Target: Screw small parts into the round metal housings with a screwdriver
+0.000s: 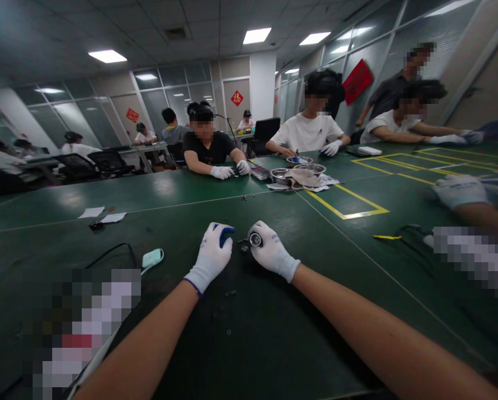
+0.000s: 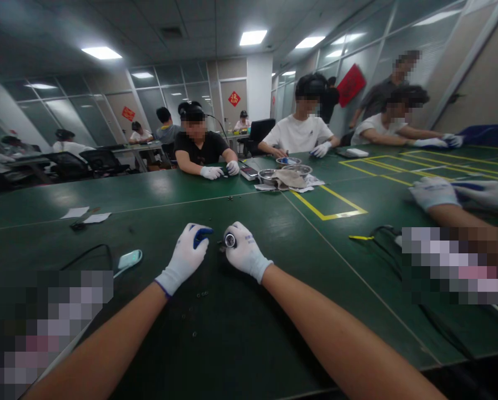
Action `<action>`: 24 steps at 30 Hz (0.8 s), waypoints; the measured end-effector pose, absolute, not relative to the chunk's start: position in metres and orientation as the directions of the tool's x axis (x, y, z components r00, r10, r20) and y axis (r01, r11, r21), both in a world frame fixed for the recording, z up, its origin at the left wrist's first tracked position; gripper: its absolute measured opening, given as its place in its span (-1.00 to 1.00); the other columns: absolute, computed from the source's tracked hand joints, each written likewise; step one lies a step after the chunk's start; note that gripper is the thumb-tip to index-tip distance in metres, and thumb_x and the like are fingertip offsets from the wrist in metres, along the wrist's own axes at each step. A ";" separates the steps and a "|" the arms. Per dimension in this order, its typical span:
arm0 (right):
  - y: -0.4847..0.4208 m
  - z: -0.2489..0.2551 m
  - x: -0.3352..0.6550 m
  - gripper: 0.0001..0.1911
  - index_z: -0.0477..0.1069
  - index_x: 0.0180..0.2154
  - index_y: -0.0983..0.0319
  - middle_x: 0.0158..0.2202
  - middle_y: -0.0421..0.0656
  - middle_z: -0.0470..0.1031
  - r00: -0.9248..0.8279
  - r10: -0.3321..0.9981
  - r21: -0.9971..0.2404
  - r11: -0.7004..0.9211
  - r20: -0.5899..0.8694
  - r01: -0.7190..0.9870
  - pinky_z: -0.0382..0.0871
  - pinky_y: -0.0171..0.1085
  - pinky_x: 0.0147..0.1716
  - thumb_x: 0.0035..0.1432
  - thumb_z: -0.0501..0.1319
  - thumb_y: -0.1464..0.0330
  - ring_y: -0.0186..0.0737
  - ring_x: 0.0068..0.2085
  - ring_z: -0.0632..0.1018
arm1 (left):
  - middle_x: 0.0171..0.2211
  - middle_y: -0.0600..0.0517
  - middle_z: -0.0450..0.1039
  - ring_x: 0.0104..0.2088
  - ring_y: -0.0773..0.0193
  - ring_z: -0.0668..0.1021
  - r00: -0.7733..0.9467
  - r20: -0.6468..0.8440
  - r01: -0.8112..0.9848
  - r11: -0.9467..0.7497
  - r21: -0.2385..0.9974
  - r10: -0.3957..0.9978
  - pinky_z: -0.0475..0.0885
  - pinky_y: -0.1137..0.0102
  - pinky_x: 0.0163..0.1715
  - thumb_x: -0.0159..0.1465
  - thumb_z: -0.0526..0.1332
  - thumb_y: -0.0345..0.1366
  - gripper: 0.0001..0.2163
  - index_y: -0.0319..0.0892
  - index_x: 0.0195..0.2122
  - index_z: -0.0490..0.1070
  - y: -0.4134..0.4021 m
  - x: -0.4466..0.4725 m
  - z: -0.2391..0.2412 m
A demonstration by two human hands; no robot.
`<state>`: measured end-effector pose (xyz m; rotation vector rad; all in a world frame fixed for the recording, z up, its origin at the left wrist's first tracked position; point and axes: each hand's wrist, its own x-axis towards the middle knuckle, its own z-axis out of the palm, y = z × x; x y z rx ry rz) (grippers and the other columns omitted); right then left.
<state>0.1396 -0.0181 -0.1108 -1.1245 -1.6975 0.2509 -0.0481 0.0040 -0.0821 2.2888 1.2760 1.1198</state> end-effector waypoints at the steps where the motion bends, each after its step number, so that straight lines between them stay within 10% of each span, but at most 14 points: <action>1: -0.017 -0.111 0.141 -0.78 0.29 -0.45 0.16 -0.37 -0.20 0.35 0.000 0.772 -0.644 0.530 0.636 0.552 0.29 -0.25 -0.35 -0.07 0.17 0.60 -0.21 -0.33 0.43 | -0.07 -0.09 0.48 0.00 0.09 0.57 0.315 0.449 0.647 -0.535 0.543 0.836 0.49 0.15 0.13 0.27 0.21 -0.48 -0.75 -0.15 -0.07 0.57 0.007 -0.050 -0.085; 12: -0.020 -0.107 0.139 -0.81 0.28 -0.45 0.16 -0.38 -0.20 0.39 -0.018 0.773 -0.658 0.552 0.635 0.513 0.31 -0.26 -0.36 -0.05 0.19 0.56 -0.22 -0.35 0.44 | -0.06 -0.14 0.51 -0.02 -0.01 0.55 0.418 0.241 0.826 -0.477 0.301 0.876 0.48 0.10 0.05 0.32 0.28 -0.23 -0.80 -0.11 -0.08 0.62 0.015 -0.034 -0.090; 24: -0.025 -0.104 0.142 -0.86 0.28 -0.44 0.16 -0.47 -0.25 0.36 -0.056 0.805 -0.687 0.538 0.591 0.489 0.25 -0.27 -0.41 -0.01 0.23 0.46 -0.25 -0.43 0.40 | -0.12 -0.06 0.67 -0.06 0.12 0.66 0.416 0.308 0.261 -0.437 0.861 0.856 0.55 0.14 0.10 0.25 0.31 -0.45 -0.82 -0.19 -0.13 0.60 -0.001 -0.038 -0.067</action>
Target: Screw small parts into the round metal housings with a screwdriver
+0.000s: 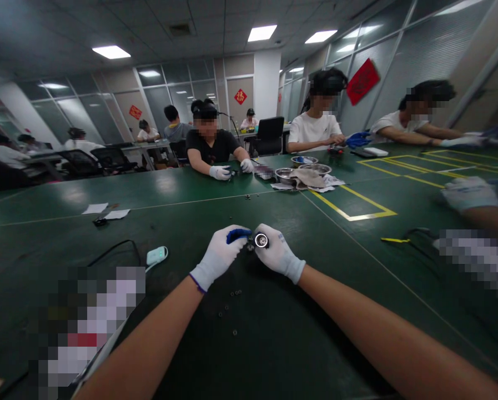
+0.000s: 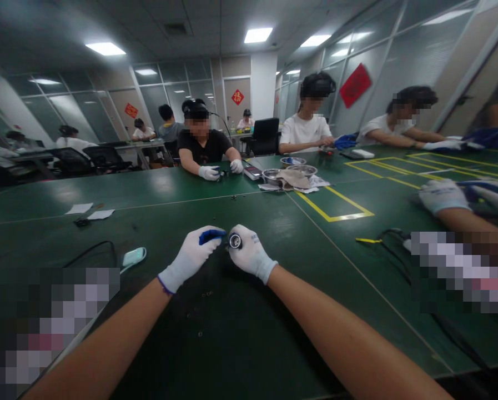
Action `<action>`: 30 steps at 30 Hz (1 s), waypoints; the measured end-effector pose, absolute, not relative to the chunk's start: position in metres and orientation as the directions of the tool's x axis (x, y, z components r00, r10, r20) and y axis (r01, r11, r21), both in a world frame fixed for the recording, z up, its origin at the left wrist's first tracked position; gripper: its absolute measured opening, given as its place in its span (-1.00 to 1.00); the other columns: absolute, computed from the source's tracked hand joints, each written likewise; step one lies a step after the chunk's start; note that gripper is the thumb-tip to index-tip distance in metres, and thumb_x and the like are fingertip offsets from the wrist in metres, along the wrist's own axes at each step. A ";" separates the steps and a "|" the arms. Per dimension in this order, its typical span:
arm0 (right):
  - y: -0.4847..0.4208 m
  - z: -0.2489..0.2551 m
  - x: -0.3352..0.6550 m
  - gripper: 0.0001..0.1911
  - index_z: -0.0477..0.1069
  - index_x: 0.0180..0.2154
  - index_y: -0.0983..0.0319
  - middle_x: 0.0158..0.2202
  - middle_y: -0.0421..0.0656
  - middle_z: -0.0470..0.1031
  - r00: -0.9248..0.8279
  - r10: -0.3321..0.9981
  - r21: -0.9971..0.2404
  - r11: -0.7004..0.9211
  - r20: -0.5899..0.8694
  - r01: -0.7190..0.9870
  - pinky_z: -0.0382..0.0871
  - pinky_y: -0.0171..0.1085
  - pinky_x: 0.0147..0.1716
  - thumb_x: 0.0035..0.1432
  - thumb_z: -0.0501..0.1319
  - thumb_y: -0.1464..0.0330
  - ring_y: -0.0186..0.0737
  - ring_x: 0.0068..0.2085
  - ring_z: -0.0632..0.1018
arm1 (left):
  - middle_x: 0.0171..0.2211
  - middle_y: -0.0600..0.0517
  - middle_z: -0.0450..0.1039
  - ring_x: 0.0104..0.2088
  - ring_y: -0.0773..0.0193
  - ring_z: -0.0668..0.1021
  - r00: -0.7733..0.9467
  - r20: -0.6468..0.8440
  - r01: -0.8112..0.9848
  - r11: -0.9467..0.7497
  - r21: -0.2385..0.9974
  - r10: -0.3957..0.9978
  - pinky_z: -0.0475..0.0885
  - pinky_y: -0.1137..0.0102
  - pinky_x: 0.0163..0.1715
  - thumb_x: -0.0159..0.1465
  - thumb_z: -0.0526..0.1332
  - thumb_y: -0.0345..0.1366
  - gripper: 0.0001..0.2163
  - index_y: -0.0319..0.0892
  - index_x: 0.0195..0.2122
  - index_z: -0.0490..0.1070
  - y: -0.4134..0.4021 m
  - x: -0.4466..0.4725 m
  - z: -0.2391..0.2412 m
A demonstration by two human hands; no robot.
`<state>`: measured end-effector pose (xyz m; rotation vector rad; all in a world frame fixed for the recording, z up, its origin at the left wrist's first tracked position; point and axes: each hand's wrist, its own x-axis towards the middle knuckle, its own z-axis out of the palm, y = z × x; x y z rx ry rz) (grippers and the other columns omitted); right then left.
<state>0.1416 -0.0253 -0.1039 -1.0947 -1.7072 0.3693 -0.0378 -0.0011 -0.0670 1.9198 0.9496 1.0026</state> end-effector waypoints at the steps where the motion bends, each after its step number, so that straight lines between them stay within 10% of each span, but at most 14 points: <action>1: -0.025 -0.104 0.141 -0.86 0.27 -0.45 0.15 -0.48 -0.25 0.35 -0.067 0.805 -0.687 0.543 0.589 0.482 0.24 -0.28 -0.42 0.00 0.22 0.46 -0.26 -0.44 0.39 | -0.12 -0.06 0.67 -0.07 0.12 0.66 0.425 0.310 0.235 -0.434 0.869 0.850 0.56 0.13 0.09 0.25 0.32 -0.45 -0.81 -0.19 -0.12 0.60 -0.005 -0.037 -0.063; 30: -0.033 -0.100 0.138 -0.82 0.30 -0.45 0.18 -0.37 -0.20 0.35 -0.296 0.783 -0.637 0.619 0.547 0.460 0.31 -0.25 -0.36 0.01 0.22 0.56 -0.24 -0.36 0.44 | -0.17 -0.03 0.48 -0.10 0.14 0.53 0.654 0.384 0.500 -0.753 0.428 0.652 0.52 0.20 -0.02 0.32 0.31 -0.36 -0.89 -0.10 -0.25 0.65 -0.023 -0.036 -0.052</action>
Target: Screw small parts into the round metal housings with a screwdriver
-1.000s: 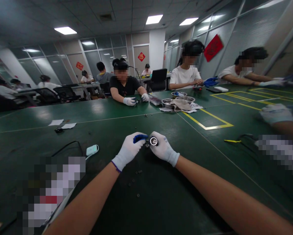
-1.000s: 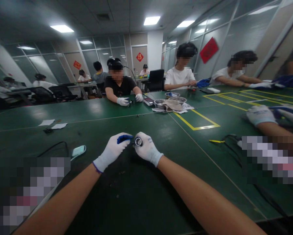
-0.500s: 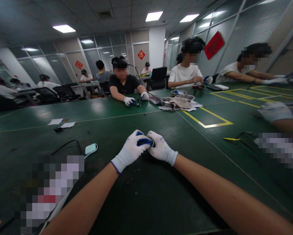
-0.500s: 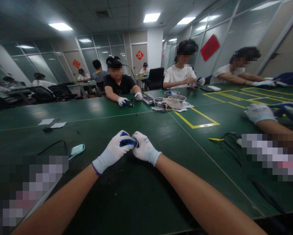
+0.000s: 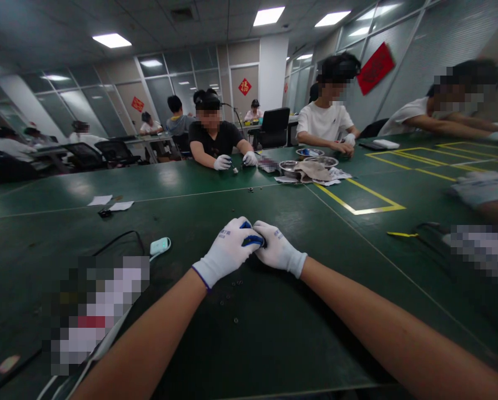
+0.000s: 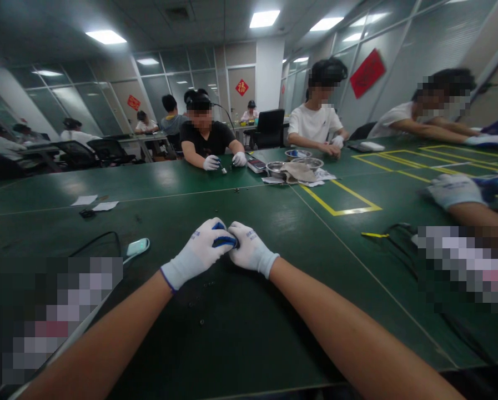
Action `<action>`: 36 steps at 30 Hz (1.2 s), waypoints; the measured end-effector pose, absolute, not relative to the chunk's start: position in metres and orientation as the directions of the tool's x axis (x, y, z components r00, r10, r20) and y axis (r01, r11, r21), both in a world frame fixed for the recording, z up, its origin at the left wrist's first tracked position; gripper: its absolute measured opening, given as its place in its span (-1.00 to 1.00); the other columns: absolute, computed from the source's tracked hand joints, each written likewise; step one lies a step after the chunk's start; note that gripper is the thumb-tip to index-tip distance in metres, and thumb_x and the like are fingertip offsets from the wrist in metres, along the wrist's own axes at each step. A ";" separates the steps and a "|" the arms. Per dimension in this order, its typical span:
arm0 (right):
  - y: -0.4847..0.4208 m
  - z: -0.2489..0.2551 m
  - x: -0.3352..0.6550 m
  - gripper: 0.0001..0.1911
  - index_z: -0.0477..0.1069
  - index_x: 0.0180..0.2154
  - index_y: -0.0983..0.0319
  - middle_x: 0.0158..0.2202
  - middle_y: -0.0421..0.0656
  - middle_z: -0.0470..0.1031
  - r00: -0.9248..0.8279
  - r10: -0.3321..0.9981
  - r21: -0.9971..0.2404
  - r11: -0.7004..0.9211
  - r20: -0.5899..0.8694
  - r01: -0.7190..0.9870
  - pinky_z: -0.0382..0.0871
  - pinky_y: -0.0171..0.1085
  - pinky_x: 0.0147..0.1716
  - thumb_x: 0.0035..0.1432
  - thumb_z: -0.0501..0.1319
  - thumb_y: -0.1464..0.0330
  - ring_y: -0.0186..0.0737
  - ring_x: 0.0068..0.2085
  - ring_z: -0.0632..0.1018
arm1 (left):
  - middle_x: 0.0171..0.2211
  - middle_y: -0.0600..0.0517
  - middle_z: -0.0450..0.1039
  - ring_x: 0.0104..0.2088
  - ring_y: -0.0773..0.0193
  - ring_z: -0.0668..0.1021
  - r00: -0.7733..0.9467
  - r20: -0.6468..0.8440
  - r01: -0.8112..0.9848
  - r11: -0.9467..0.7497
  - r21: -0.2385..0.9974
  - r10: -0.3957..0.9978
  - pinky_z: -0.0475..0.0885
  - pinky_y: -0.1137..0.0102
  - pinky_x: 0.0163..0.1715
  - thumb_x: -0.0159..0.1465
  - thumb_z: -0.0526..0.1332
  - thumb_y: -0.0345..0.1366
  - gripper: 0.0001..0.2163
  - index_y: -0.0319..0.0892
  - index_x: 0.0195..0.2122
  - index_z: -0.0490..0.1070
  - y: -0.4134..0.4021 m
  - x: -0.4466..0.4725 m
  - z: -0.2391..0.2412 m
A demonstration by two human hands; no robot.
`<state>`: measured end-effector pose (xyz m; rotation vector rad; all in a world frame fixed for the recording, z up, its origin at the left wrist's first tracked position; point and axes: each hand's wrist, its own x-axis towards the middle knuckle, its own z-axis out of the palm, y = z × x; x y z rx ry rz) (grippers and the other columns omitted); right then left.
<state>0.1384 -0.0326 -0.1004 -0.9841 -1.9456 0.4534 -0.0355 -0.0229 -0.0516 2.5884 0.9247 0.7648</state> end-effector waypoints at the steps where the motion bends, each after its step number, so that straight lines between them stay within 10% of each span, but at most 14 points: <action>1: -0.034 -0.100 0.138 -0.83 0.31 -0.45 0.19 -0.36 -0.20 0.35 -0.305 0.782 -0.633 0.621 0.543 0.462 0.31 -0.26 -0.36 0.01 0.22 0.56 -0.24 -0.36 0.44 | -0.16 -0.02 0.49 -0.10 0.15 0.54 0.667 0.370 0.483 -0.753 0.446 0.647 0.52 0.22 -0.01 0.31 0.31 -0.37 -0.90 -0.10 -0.24 0.65 -0.022 -0.037 -0.053; 12: -0.036 -0.102 0.141 -0.80 0.32 -0.45 0.18 -0.36 -0.18 0.35 -0.339 0.781 -0.585 0.620 0.524 0.523 0.31 -0.24 -0.37 -0.04 0.22 0.59 -0.22 -0.35 0.43 | -0.18 -0.06 0.45 -0.11 0.06 0.52 0.602 0.442 0.576 -0.745 0.336 0.665 0.51 0.13 -0.02 0.29 0.32 -0.34 -0.97 -0.14 -0.29 0.56 -0.028 -0.030 -0.068; 18: -0.032 -0.105 0.134 -0.76 0.25 -0.46 0.16 -0.32 -0.17 0.33 -0.232 0.802 -0.594 0.572 0.550 0.566 0.30 -0.24 -0.37 -0.04 0.20 0.61 -0.21 -0.33 0.41 | -0.11 -0.07 0.44 -0.08 0.12 0.54 0.410 0.562 0.484 -0.694 0.533 0.718 0.52 0.20 0.01 0.23 0.30 -0.42 -0.80 -0.18 -0.11 0.48 -0.011 -0.040 -0.079; 28: -0.021 -0.108 0.142 -0.81 0.29 -0.47 0.15 -0.37 -0.20 0.34 0.037 0.820 -0.639 0.416 0.571 0.647 0.29 -0.25 -0.37 -0.06 0.22 0.55 -0.21 -0.36 0.41 | 0.06 -0.11 0.48 0.05 0.03 0.51 0.531 0.223 0.777 -0.575 0.257 0.817 0.45 0.14 0.14 0.41 0.12 -0.32 -0.62 0.01 0.20 0.52 0.012 -0.049 -0.086; 36: -0.022 -0.108 0.138 -0.81 0.29 -0.45 0.15 -0.35 -0.18 0.38 -0.029 0.799 -0.613 0.484 0.601 0.625 0.34 -0.25 -0.35 -0.01 0.24 0.54 -0.21 -0.34 0.44 | 0.00 -0.12 0.52 0.03 -0.01 0.51 0.507 0.136 0.811 -0.525 0.258 0.851 0.45 0.17 0.09 0.40 0.19 -0.23 -0.75 -0.08 0.00 0.61 0.009 -0.036 -0.081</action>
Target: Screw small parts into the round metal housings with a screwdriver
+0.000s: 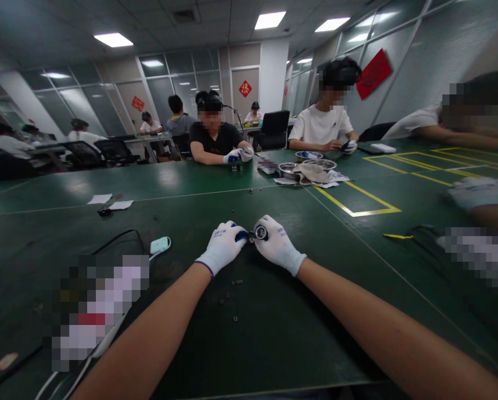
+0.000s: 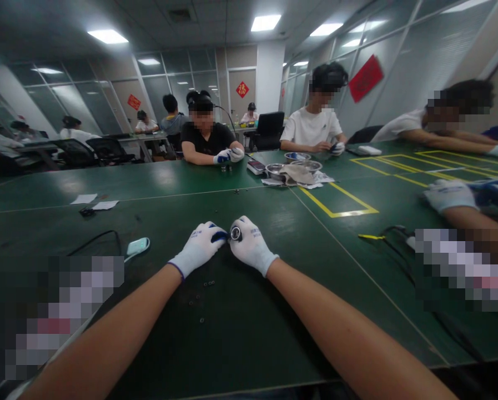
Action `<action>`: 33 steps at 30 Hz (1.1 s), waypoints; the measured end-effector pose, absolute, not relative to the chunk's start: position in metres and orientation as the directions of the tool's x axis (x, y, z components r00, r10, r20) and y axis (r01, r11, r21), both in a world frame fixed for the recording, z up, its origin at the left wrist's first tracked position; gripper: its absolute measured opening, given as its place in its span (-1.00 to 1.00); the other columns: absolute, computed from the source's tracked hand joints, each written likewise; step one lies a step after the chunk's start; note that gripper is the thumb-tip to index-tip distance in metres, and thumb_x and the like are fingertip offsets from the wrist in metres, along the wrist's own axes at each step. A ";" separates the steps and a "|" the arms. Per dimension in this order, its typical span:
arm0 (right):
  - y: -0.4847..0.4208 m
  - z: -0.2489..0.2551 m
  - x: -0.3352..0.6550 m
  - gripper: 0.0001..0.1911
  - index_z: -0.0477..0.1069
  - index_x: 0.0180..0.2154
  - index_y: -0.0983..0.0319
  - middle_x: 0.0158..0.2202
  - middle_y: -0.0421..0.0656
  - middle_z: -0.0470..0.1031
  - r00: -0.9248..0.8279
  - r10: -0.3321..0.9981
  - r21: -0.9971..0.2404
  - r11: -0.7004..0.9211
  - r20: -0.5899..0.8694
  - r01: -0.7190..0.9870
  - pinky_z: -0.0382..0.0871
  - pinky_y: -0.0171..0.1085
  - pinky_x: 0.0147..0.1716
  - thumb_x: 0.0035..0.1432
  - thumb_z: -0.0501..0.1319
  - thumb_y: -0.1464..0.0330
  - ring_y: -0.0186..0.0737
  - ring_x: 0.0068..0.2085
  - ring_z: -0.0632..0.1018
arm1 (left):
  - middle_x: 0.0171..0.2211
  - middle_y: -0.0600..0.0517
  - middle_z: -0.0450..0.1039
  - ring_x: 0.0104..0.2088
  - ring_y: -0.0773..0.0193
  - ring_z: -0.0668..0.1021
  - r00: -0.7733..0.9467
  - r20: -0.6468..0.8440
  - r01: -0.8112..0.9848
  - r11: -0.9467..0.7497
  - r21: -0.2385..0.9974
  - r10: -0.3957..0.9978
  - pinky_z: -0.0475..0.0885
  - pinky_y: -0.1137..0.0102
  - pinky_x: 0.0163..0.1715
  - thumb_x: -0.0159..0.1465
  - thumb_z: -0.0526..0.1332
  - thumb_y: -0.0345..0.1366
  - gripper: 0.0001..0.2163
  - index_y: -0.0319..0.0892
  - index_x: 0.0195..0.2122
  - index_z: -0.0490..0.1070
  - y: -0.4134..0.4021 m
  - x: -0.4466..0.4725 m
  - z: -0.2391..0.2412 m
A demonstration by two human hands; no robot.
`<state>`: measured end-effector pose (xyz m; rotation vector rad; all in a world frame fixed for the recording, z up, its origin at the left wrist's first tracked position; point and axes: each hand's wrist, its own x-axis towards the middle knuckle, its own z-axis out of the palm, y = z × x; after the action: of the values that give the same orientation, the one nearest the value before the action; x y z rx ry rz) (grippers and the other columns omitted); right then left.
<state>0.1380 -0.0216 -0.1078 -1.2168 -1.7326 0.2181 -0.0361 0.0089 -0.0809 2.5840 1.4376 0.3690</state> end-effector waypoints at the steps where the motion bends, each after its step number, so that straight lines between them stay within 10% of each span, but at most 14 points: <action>1: -0.022 -0.108 0.138 -0.81 0.29 -0.45 0.15 -0.35 -0.18 0.38 -0.051 0.795 -0.608 0.501 0.605 0.616 0.34 -0.25 -0.34 -0.01 0.23 0.55 -0.21 -0.34 0.44 | 0.01 -0.13 0.52 0.04 -0.01 0.52 0.498 0.121 0.817 -0.511 0.268 0.859 0.45 0.18 0.10 0.39 0.20 -0.24 -0.76 -0.11 -0.01 0.60 0.010 -0.036 -0.081; 8: -0.024 -0.105 0.141 -0.83 0.32 -0.42 0.16 -0.30 -0.16 0.40 -0.138 0.771 -0.611 0.587 0.621 0.532 0.38 -0.23 -0.28 0.00 0.22 0.55 -0.19 -0.30 0.48 | -0.03 -0.16 0.59 -0.02 0.03 0.61 0.464 0.149 0.767 -0.480 0.426 0.873 0.48 0.18 0.06 0.39 0.16 -0.35 -0.80 -0.15 -0.01 0.49 0.004 -0.042 -0.076; 18: -0.024 -0.102 0.144 -0.86 0.32 -0.43 0.16 -0.33 -0.20 0.38 -0.114 0.810 -0.674 0.549 0.575 0.494 0.33 -0.24 -0.32 0.02 0.24 0.49 -0.21 -0.31 0.45 | -0.16 -0.06 0.66 -0.11 0.13 0.65 0.454 0.278 0.223 -0.410 0.884 0.846 0.55 0.17 0.05 0.16 0.34 -0.46 -0.82 -0.20 -0.19 0.59 -0.001 -0.040 -0.058; 33: -0.027 -0.100 0.136 -0.80 0.22 -0.48 0.16 -0.40 -0.24 0.29 -0.225 0.790 -0.637 0.598 0.570 0.487 0.24 -0.28 -0.40 0.03 0.20 0.53 -0.28 -0.40 0.37 | -0.23 0.01 0.50 -0.19 0.21 0.60 0.543 0.298 0.360 -0.538 0.763 0.785 0.55 0.27 -0.06 0.23 0.38 -0.38 -0.96 -0.18 -0.33 0.64 -0.017 -0.032 -0.057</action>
<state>0.1361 -0.0269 -0.1005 -1.0264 -1.8819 0.4034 -0.0317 -0.0170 -0.0567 2.1325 0.9200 0.8490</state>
